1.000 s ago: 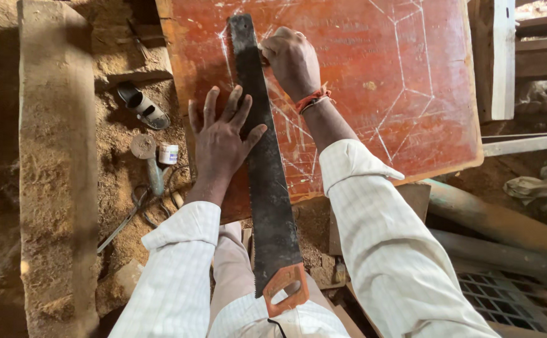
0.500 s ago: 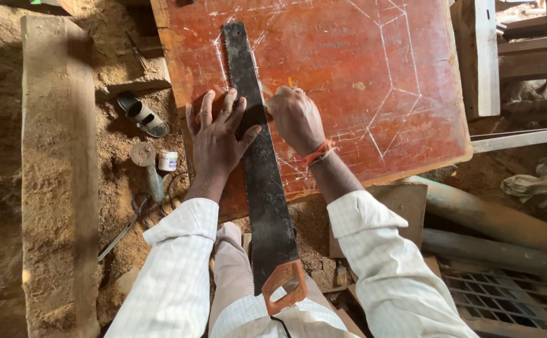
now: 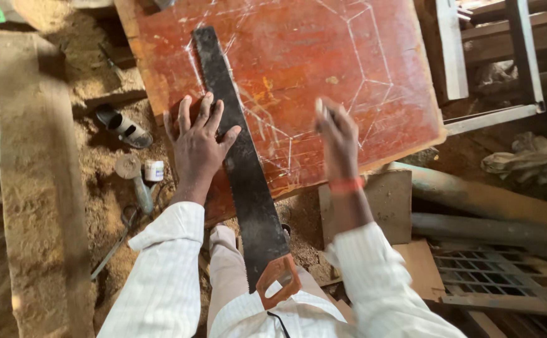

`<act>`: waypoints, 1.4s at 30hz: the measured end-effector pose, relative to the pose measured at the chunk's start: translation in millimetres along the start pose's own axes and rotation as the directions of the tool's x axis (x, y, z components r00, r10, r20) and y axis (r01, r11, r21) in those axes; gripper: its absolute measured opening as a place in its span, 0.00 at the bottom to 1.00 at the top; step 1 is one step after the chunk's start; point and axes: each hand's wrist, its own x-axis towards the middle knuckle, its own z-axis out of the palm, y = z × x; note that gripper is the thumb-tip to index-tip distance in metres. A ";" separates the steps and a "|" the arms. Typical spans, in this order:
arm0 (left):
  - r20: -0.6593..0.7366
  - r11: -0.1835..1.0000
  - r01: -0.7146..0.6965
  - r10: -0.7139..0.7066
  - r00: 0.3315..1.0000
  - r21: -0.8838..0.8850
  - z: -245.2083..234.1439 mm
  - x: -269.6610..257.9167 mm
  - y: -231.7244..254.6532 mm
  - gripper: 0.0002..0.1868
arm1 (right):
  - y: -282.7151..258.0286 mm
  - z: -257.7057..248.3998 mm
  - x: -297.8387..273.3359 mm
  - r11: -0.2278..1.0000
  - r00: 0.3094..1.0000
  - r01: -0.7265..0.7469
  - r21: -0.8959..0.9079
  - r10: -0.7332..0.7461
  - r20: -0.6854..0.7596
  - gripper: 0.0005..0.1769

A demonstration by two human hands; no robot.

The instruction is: The person uses a hand saw as a straightedge and a piece of chalk to draw straight lines on a large reddish-brown wooden board. They repeatedly reposition the saw and draw lines to form a geometric pattern on the board's surface.

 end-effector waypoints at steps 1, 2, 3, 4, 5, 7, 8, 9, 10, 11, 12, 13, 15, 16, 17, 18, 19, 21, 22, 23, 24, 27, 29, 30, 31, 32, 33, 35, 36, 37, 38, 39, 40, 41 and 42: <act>-0.007 1.000 -0.008 0.008 1.000 0.005 -1.0 -0.6 1.2 0.32 | 2.9 -14.0 -26.7 0.991 0.988 -0.109 0.078 0.100 0.114 0.08; -0.019 1.000 -0.013 0.014 1.000 0.015 -1.8 1.0 1.9 0.32 | 6.4 -26.7 -58.3 0.965 0.954 -0.221 0.144 0.183 0.239 0.06; -0.015 1.000 -0.018 0.019 1.000 0.018 -1.3 3.8 2.6 0.32 | 14.0 -30.3 -88.6 0.819 0.927 -0.326 0.472 0.180 0.328 0.11; -0.011 1.000 -0.011 0.012 1.000 0.028 -1.2 3.5 2.1 0.32 | 17.6 -41.5 -130.7 0.826 0.858 -0.443 0.349 0.279 0.430 0.18; -0.006 0.999 -0.004 0.004 1.000 0.038 0.4 2.7 2.1 0.32 | 24.2 -46.3 -162.4 0.687 0.706 -0.684 0.246 0.537 0.463 0.17; -0.004 1.000 0.012 -0.012 1.000 0.026 5.4 -3.6 1.7 0.32 | 41.2 -49.5 -210.6 0.775 0.664 -0.622 0.109 0.448 0.599 0.22; -0.020 1.000 0.016 -0.016 1.000 0.026 7.7 -1.8 0.6 0.33 | 50.6 -47.7 -223.4 0.759 0.620 -0.650 0.050 0.490 0.613 0.16; -0.024 1.000 0.013 -0.013 1.000 0.019 8.9 -3.7 0.7 0.33 | 59.3 -43.1 -236.7 0.740 0.574 -0.673 -0.011 0.532 0.623 0.12; -0.033 1.000 0.004 -0.004 0.999 0.010 10.9 -4.4 1.7 0.33 | 68.6 -35.0 -248.1 0.785 0.646 -0.619 0.019 0.494 0.582 0.11; -0.041 1.000 -0.006 0.006 0.999 0.002 12.1 -6.8 4.0 0.34 | 76.0 -28.4 -255.2 0.827 0.713 -0.560 0.049 0.451 0.538 0.11; -0.033 1.000 0.008 -0.007 0.999 0.026 12.0 -4.0 6.9 0.34 | 80.4 -28.2 -252.8 0.866 0.782 -0.491 0.088 0.395 0.483 0.11; -0.027 0.998 0.022 -0.021 0.999 0.051 11.0 -2.0 10.5 0.35 | 83.0 -35.9 -243.7 0.923 0.828 -0.383 -0.032 0.358 0.431 0.11; -0.009 0.995 0.053 -0.053 0.999 0.084 13.8 -12.0 25.3 0.37 | 83.5 -63.0 -238.5 0.936 0.908 -0.205 -0.286 0.291 0.301 0.11; -0.028 0.992 0.084 -0.082 0.996 0.095 15.7 -15.9 34.3 0.39 | 82.6 -82.7 -230.9 0.954 0.927 -0.113 -0.278 0.202 0.316 0.11; -0.047 0.988 0.115 -0.111 0.993 0.106 16.0 -18.1 42.0 0.40 | 81.6 -103.8 -221.2 0.963 0.937 -0.019 -0.269 0.111 0.330 0.11; -0.047 0.985 0.144 -0.140 0.989 0.098 15.4 -25.6 50.4 0.41 | 80.3 -127.0 -214.0 0.962 0.934 0.072 -0.263 0.027 0.355 0.10; -0.048 0.981 0.173 -0.169 0.984 0.089 15.5 -31.3 59.2 0.41 | 80.3 -147.8 -206.8 0.969 0.920 0.044 -0.245 0.056 0.387 0.11; -0.055 0.976 0.198 -0.193 0.980 0.095 13.7 -50.3 71.2 0.42 | 83.8 -190.0 -192.6 0.974 0.878 -0.020 -0.224 0.124 0.462 0.11; -0.064 0.978 0.176 -0.170 0.983 0.110 13.1 -54.1 76.9 0.42 | 87.1 -207.8 -185.6 0.986 0.861 -0.023 -0.168 0.104 0.498 0.10; -0.072 0.980 0.155 -0.146 0.987 0.126 13.6 -58.3 82.8 0.43 | 91.9 -222.6 -180.0 0.993 0.843 -0.028 -0.111 0.083 0.532 0.10; -0.064 0.976 0.165 -0.157 0.986 0.142 14.7 -62.6 88.0 0.43 | 97.7 -237.0 -176.5 0.997 0.825 -0.043 -0.058 0.068 0.561 0.09; -0.043 0.969 0.195 -0.191 0.981 0.152 20.7 -60.3 92.8 0.44 | 116.3 -272.2 -155.1 0.982 0.784 -0.172 -0.084 0.188 0.591 0.07; -0.057 0.967 0.230 -0.225 0.973 0.108 29.1 -64.1 100.2 0.45 | 122.6 -292.9 -140.3 0.968 0.769 -0.165 -0.189 0.246 0.590 0.07; -0.096 0.971 0.224 -0.216 0.972 0.087 32.5 -63.2 102.6 0.46 | 123.6 -298.2 -130.1 0.959 0.763 -0.153 -0.237 0.267 0.589 0.08; -0.135 0.974 0.218 -0.207 0.969 0.067 35.4 -63.0 105.0 0.47 | 122.8 -302.3 -121.3 0.959 0.754 -0.143 -0.244 0.265 0.601 0.08; -0.171 0.978 0.202 -0.192 0.966 0.044 39.5 -60.3 107.5 0.48 | 120.1 -305.7 -116.6 0.959 0.752 -0.134 -0.251 0.263 0.604 0.09; -0.174 0.979 0.203 -0.194 0.965 0.034 42.4 -58.3 108.4 0.46 | 116.6 -305.8 -112.4 0.958 0.749 -0.125 -0.258 0.262 0.608 0.09; -0.175 0.978 0.209 -0.204 0.963 0.008 48.6 -53.2 109.2 0.43 | 104.7 -303.5 -110.2 0.955 0.751 -0.107 -0.278 0.261 0.606 0.08; -0.188 0.976 0.217 -0.216 0.958 -0.017 48.7 -48.5 106.0 0.42 | 98.1 -298.0 -106.8 0.954 0.751 -0.095 -0.285 0.257 0.608 0.08; -0.201 0.974 0.225 -0.228 0.953 -0.041 48.6 -44.1 103.2 0.41 | 90.2 -294.2 -102.5 0.951 0.759 -0.009 -0.310 0.208 0.617 0.08; -0.213 0.971 0.233 -0.240 0.947 -0.061 48.7 -45.7 103.5 0.39 | 81.8 -293.7 -99.8 0.941 0.761 0.076 -0.329 0.159 0.629 0.08; -0.264 0.955 0.286 -0.297 0.918 -0.079 48.8 -47.4 106.2 0.38 | 71.8 -296.2 -95.1 0.924 0.758 0.160 -0.347 0.109 0.643 0.08; -0.308 0.941 0.325 -0.339 0.889 -0.097 46.8 -46.7 107.9 0.38 | 62.4 -297.3 -91.1 0.915 0.755 0.159 -0.372 0.131 0.643 0.08; -0.350 0.924 0.363 -0.381 0.856 -0.118 44.0 -46.7 111.5 0.37 | 52.5 -299.4 -83.1 0.904 0.751 0.157 -0.397 0.152 0.643 0.08; -0.359 0.901 0.381 -0.433 0.827 -0.210 42.2 -49.1 119.7 0.39 | 40.3 -306.0 -78.7 0.891 0.750 0.150 -0.428 0.179 0.636 0.08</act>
